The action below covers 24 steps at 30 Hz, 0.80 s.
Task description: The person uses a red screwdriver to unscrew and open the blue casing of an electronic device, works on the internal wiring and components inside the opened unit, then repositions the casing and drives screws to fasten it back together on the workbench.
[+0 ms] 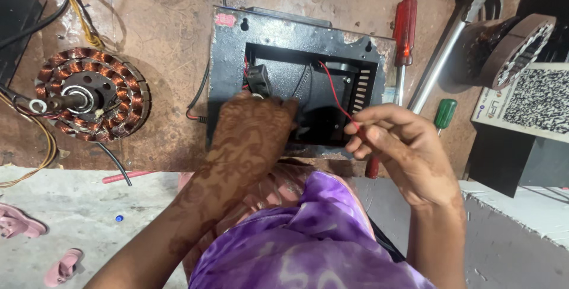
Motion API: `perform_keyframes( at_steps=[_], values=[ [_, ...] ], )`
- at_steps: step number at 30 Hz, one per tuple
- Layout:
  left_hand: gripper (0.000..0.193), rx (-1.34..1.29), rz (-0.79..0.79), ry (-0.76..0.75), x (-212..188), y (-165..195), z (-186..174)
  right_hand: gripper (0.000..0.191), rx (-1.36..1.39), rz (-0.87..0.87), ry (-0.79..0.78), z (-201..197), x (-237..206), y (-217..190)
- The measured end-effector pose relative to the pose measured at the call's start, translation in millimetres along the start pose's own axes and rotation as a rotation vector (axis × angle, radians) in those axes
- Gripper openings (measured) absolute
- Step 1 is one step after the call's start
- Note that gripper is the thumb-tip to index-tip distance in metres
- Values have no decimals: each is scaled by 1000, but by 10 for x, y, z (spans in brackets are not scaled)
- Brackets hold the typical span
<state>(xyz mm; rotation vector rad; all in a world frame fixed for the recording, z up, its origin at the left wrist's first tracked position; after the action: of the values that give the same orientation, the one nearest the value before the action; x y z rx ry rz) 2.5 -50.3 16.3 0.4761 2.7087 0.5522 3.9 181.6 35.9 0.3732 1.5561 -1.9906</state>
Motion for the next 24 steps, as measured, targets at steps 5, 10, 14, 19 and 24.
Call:
perform_keyframes(
  at_steps=[5, 10, 14, 19, 24],
  values=[
    [25, -70, -22, -115, 35, 15, 37, 22, -114, -156, 146, -32, -128, -4],
    [22, -445, -21, 163, 30, 15, -96, 21, -329, -272, 350, 13, -194, -58],
    [24, -653, -79, 183, -20, -52, -108, 16, -405, -308, 326, 36, -128, -91],
    [30, -647, -23, 215, -3, -123, -101, 13, -466, -308, 293, 97, 4, -80],
    [25, -611, 18, 295, 13, -132, -91, 18, -920, -482, 210, 289, 66, -82]
  ],
)
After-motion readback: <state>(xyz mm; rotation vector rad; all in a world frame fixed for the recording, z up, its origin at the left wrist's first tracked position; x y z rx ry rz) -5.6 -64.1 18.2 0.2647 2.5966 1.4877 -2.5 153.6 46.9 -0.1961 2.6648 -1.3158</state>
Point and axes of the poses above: each hand's wrist, its own x-axis towards the middle knuckle, its own z-axis out of the palm, y = z × x, the point moved 3 cm from there along x, towards the middle knuckle, and after that the axes turned 2 degrees about x, right-handed, at the moved point
